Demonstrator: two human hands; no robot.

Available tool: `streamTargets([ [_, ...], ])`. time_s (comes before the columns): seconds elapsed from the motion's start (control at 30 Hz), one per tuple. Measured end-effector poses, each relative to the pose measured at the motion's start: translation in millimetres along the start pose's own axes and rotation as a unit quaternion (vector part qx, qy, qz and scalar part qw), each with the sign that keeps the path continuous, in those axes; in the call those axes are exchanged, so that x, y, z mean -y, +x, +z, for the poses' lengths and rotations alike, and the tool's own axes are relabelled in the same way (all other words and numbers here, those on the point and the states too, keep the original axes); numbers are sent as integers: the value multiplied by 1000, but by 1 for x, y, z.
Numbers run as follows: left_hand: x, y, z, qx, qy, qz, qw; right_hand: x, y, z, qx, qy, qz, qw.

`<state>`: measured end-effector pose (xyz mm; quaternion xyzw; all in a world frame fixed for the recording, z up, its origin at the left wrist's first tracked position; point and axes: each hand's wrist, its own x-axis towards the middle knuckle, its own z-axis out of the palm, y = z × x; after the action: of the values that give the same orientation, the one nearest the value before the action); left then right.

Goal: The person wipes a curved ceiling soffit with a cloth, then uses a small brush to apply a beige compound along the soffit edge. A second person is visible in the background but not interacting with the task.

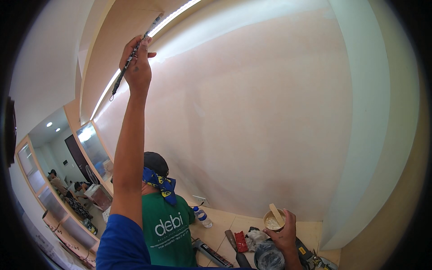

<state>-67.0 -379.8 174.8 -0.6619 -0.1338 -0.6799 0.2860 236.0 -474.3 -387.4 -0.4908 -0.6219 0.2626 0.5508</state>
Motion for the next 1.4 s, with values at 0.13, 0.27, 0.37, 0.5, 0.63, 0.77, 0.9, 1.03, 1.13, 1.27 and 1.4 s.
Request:
streamTargets([
  [0.13,7,0,2,-3,-39,9,999,1,-1,-1,1,-18,-3,1000],
  [0.27,10,5,5,1,-35,11,999,-2,-1,-1,0,-7,-2,1000],
  [0.37,11,2,0,11,-1,16,1000,-2,-2,1,-1,-5,-4,1000],
  [0.5,2,0,0,2,2,7,1000,-1,-2,0,-2,6,-5,1000],
  [0.63,-2,-1,2,-5,7,1,1000,2,-2,-2,1,6,-6,1000],
  [0.77,3,-2,4,1,-15,14,1000,0,-2,-1,1,1,-9,1000],
  [0.9,5,0,3,12,12,26,1000,-3,-3,0,0,7,-5,1000],
  [1.03,3,1,2,1,27,26,999,-2,-4,0,2,5,2,1000],
  [1.13,-3,-3,0,-10,30,8,999,-4,-3,0,1,4,0,1000],
  [1.27,0,-6,0,-2,49,30,998,-2,-3,-1,1,8,2,1000],
  [1.4,6,-3,2,15,48,50,997,-4,-4,0,1,9,-2,1000],
])
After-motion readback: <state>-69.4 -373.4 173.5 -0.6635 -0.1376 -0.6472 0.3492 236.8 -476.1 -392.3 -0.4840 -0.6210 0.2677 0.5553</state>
